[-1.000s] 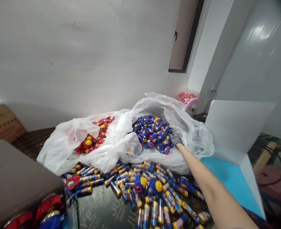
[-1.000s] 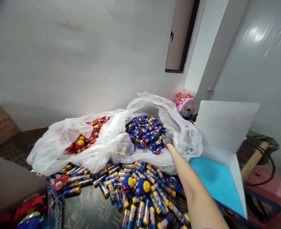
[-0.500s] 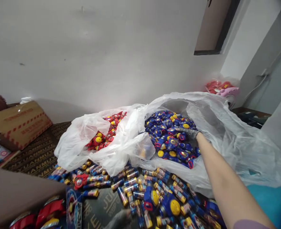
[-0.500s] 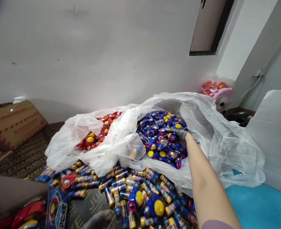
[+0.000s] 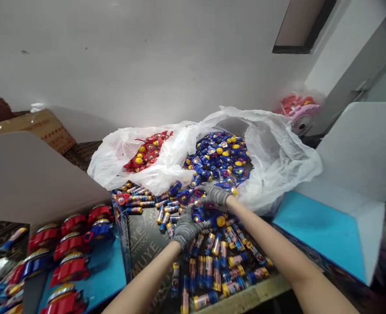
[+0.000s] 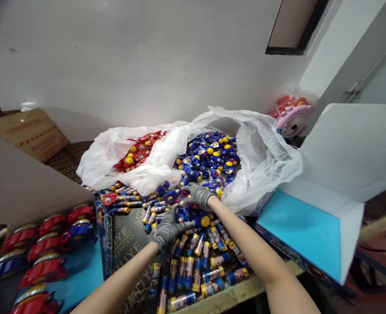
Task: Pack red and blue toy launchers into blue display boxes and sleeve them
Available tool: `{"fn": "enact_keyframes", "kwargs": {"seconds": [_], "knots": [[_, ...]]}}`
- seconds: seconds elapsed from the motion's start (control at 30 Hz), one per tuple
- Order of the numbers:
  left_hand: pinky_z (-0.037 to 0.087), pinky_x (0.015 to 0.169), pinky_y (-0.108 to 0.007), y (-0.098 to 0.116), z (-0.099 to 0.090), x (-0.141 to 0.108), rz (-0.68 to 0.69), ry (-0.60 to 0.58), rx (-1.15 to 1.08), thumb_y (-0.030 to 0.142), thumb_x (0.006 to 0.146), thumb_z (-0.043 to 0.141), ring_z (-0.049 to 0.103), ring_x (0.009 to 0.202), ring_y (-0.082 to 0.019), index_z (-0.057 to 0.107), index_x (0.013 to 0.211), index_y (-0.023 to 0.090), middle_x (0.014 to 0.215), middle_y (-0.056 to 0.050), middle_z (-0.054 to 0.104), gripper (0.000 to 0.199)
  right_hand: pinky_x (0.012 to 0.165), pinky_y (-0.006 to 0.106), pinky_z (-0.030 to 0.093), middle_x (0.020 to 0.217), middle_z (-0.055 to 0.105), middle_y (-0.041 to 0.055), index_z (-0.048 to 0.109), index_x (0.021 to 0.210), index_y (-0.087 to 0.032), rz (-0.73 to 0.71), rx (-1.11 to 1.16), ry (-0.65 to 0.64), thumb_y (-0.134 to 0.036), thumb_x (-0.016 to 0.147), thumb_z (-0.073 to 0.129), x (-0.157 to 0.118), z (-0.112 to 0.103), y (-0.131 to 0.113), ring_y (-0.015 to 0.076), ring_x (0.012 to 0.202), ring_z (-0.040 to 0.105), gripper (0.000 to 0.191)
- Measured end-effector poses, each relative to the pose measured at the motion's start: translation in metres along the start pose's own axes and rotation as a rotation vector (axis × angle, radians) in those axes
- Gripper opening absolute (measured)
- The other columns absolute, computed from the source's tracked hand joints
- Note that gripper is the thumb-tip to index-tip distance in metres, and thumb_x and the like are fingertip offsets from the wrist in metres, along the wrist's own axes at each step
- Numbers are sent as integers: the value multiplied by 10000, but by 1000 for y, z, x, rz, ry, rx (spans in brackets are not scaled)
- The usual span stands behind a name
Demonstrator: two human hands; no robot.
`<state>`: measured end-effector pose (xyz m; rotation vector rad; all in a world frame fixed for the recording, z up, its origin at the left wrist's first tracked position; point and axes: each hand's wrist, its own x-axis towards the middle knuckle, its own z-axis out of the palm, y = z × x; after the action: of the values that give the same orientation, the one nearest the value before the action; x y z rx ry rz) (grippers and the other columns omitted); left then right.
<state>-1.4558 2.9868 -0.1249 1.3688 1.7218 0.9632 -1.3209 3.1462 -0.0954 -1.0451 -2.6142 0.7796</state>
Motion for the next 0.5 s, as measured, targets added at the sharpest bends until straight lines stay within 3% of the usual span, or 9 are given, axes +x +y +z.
{"fn": "enact_keyframes", "kwargs": {"seconds": [0.07,0.13,0.2,0.27,0.37,0.43,0.5], "knots": [[348,1086,-411,1,1,0,60,-1,283,420,680,760,496,1250,-297,407,1402,243,1334,-119,545,823,1085,491,367,1415,493,124,523,1376,-216,-59,-67,65,-348,843,669,-26,15,-11,315,1291,467,568],[368,1070,-424,2,-3,-6,27,-48,451,459,698,725,449,1303,-338,398,1417,212,1414,-157,462,827,1122,516,303,1447,455,124,512,1381,-213,-145,-164,176,-344,886,617,-53,24,-16,308,1338,405,523],[395,1044,-443,4,-12,-16,-2,-117,583,498,691,711,459,1294,-372,409,1422,188,1455,-191,404,850,1099,510,333,1372,527,137,572,1317,-190,-180,-249,306,-328,888,615,-81,30,-18,305,1278,460,453],[409,1025,-478,6,-24,-28,1,-185,722,521,644,738,484,1261,-404,439,1415,177,1446,-219,409,895,1037,473,405,1215,627,132,655,1193,-184,-167,-284,349,-272,910,570,-106,40,-20,280,1150,549,308],[373,1055,-518,9,-40,-41,170,-304,955,397,615,782,436,1297,-416,468,1403,221,1445,-195,431,865,929,424,479,1060,679,112,706,1075,-192,-192,-333,164,-183,914,523,-128,68,-29,255,1009,606,244],[374,1055,-514,10,-45,-43,363,-435,1069,253,744,665,441,1304,-371,526,1346,265,1439,-146,466,618,889,417,496,1068,677,120,707,1080,-188,-181,-374,35,-168,906,533,-130,91,-39,266,1000,615,246],[432,984,-530,11,-46,-41,464,-544,1123,142,844,481,515,1234,-349,601,1250,260,1393,-138,524,439,861,425,507,1080,671,154,705,1078,-161,-131,-395,3,-152,916,514,-124,111,-48,285,996,624,251]]}}
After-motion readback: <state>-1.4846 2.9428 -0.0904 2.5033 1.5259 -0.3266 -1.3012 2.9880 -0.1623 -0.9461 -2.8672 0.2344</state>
